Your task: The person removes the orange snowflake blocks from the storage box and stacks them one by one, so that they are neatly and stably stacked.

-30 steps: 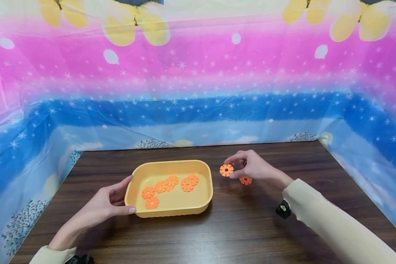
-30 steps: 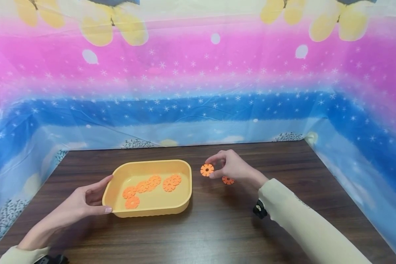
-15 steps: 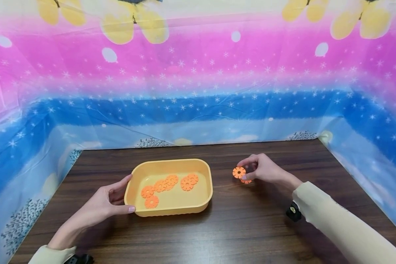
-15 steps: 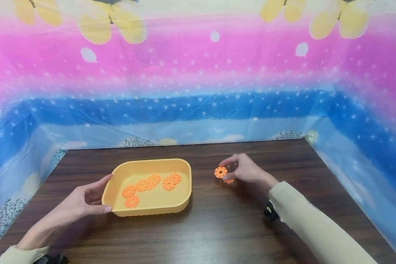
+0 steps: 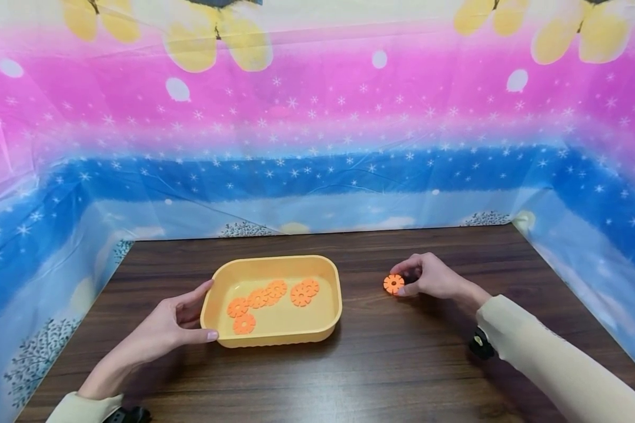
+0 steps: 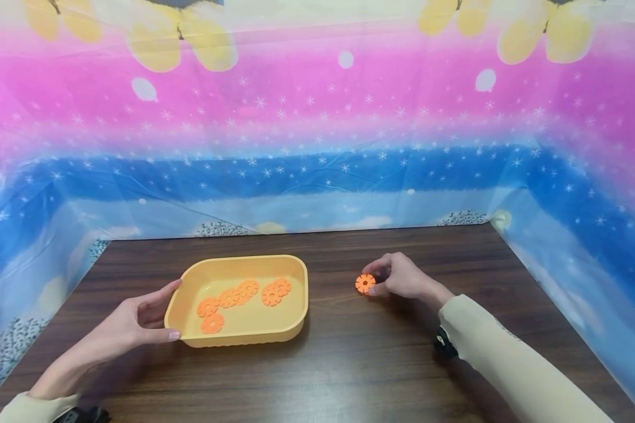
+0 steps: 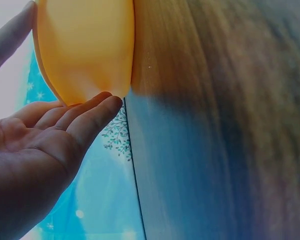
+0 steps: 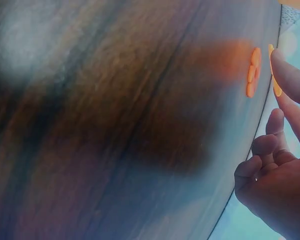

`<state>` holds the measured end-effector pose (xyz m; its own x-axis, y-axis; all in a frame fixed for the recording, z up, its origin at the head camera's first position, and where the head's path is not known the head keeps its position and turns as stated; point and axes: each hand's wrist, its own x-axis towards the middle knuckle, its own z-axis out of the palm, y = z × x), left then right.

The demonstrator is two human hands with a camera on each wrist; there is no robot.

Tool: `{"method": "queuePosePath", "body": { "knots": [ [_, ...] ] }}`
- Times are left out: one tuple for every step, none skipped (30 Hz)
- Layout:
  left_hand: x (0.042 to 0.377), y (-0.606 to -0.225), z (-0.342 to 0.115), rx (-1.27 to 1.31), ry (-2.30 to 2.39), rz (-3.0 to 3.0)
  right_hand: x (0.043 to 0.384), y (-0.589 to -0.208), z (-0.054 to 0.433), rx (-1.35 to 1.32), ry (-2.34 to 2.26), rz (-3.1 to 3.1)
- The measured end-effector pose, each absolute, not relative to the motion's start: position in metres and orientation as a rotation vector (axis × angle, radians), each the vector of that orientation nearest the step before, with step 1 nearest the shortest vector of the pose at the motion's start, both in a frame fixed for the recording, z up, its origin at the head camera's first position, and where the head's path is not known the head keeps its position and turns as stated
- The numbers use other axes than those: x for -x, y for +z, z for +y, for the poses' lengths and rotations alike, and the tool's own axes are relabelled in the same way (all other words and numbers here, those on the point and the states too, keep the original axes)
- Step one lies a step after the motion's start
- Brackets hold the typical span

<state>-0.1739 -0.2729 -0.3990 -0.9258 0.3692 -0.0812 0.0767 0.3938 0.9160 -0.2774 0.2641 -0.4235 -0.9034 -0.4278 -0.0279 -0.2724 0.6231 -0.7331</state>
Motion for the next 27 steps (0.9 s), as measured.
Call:
{"method": "queuePosePath", "body": {
  "knots": [
    [0.1739, -0.3991, -0.2730, -0.392, 1.545, 2.382, 0.2775, -0.4240, 0.2649, 0.576, -1.146, 2.644],
    [0.1738, -0.3990, -0.2730, -0.389, 1.542, 2.384, 0.2776, -0.4244, 0.2655, 0.576, -1.146, 2.645],
    [0.1738, -0.3990, -0.2729, -0.389, 1.541, 2.385, 0.2777, -0.4246, 0.2660, 0.577, -1.140, 2.649],
    [0.1738, -0.3990, -0.2729, -0.387, 1.539, 2.388, 0.2777, -0.4249, 0.2663, 0.577, -1.137, 2.649],
    [0.1738, -0.3989, -0.2728, -0.385, 1.536, 2.391, 0.2778, -0.4252, 0.2666, 0.577, -1.133, 2.649],
    [0.1738, -0.3989, -0.2727, -0.383, 1.532, 2.395, 0.2779, -0.4256, 0.2668, 0.577, -1.127, 2.651],
    [0.1738, -0.3988, -0.2725, -0.382, 1.531, 2.396, 0.2781, -0.4260, 0.2669, 0.578, -1.122, 2.652],
    [0.1738, -0.3988, -0.2724, -0.380, 1.528, 2.398, 0.2783, -0.4264, 0.2670, 0.580, -1.116, 2.655],
    [0.1738, -0.3987, -0.2722, -0.380, 1.525, 2.401, 0.2786, -0.4270, 0.2670, 0.581, -1.110, 2.659],
    [0.1737, -0.3987, -0.2722, -0.379, 1.521, 2.405, 0.2789, -0.4275, 0.2671, 0.581, -1.107, 2.660],
    [0.1737, -0.3987, -0.2721, -0.378, 1.520, 2.407, 0.2792, -0.4281, 0.2671, 0.583, -1.104, 2.663],
    [0.1737, -0.3987, -0.2721, -0.380, 1.521, 2.406, 0.2796, -0.4285, 0.2670, 0.583, -1.102, 2.665],
    [0.1737, -0.3988, -0.2722, -0.381, 1.521, 2.405, 0.2800, -0.4290, 0.2669, 0.583, -1.101, 2.667],
    [0.1737, -0.3988, -0.2723, -0.381, 1.520, 2.407, 0.2803, -0.4294, 0.2669, 0.583, -1.099, 2.668],
    [0.1737, -0.3989, -0.2724, -0.382, 1.521, 2.406, 0.2807, -0.4298, 0.2669, 0.581, -1.098, 2.669],
    [0.1737, -0.3989, -0.2726, -0.384, 1.524, 2.403, 0.2811, -0.4301, 0.2669, 0.580, -1.098, 2.669],
    [0.1737, -0.3989, -0.2728, -0.384, 1.528, 2.399, 0.2814, -0.4305, 0.2669, 0.581, -1.094, 2.672],
    [0.1737, -0.3989, -0.2729, -0.387, 1.533, 2.394, 0.2817, -0.4308, 0.2670, 0.582, -1.091, 2.674],
    [0.1737, -0.3989, -0.2730, -0.389, 1.537, 2.391, 0.2819, -0.4312, 0.2670, 0.585, -1.086, 2.677],
    [0.1737, -0.3988, -0.2729, -0.391, 1.543, 2.385, 0.2821, -0.4315, 0.2671, 0.589, -1.082, 2.679],
    [0.1736, -0.3988, -0.2730, -0.392, 1.547, 2.379, 0.2822, -0.4319, 0.2672, 0.592, -1.076, 2.684],
    [0.1736, -0.3987, -0.2729, -0.395, 1.551, 2.375, 0.2822, -0.4322, 0.2673, 0.594, -1.071, 2.689],
    [0.1735, -0.3987, -0.2729, -0.396, 1.554, 2.372, 0.2821, -0.4324, 0.2675, 0.594, -1.067, 2.693],
    [0.1735, -0.3986, -0.2729, -0.396, 1.554, 2.373, 0.2820, -0.4328, 0.2675, 0.594, -1.065, 2.695],
    [0.1735, -0.3986, -0.2729, -0.397, 1.555, 2.371, 0.2817, -0.4331, 0.2676, 0.589, -1.063, 2.698],
    [0.1735, -0.3986, -0.2729, -0.398, 1.555, 2.370, 0.2813, -0.4333, 0.2674, 0.585, -1.062, 2.702],
    [0.1735, -0.3985, -0.2730, -0.397, 1.552, 2.374, 0.2809, -0.4334, 0.2671, 0.580, -1.061, 2.706]
  ]
}}
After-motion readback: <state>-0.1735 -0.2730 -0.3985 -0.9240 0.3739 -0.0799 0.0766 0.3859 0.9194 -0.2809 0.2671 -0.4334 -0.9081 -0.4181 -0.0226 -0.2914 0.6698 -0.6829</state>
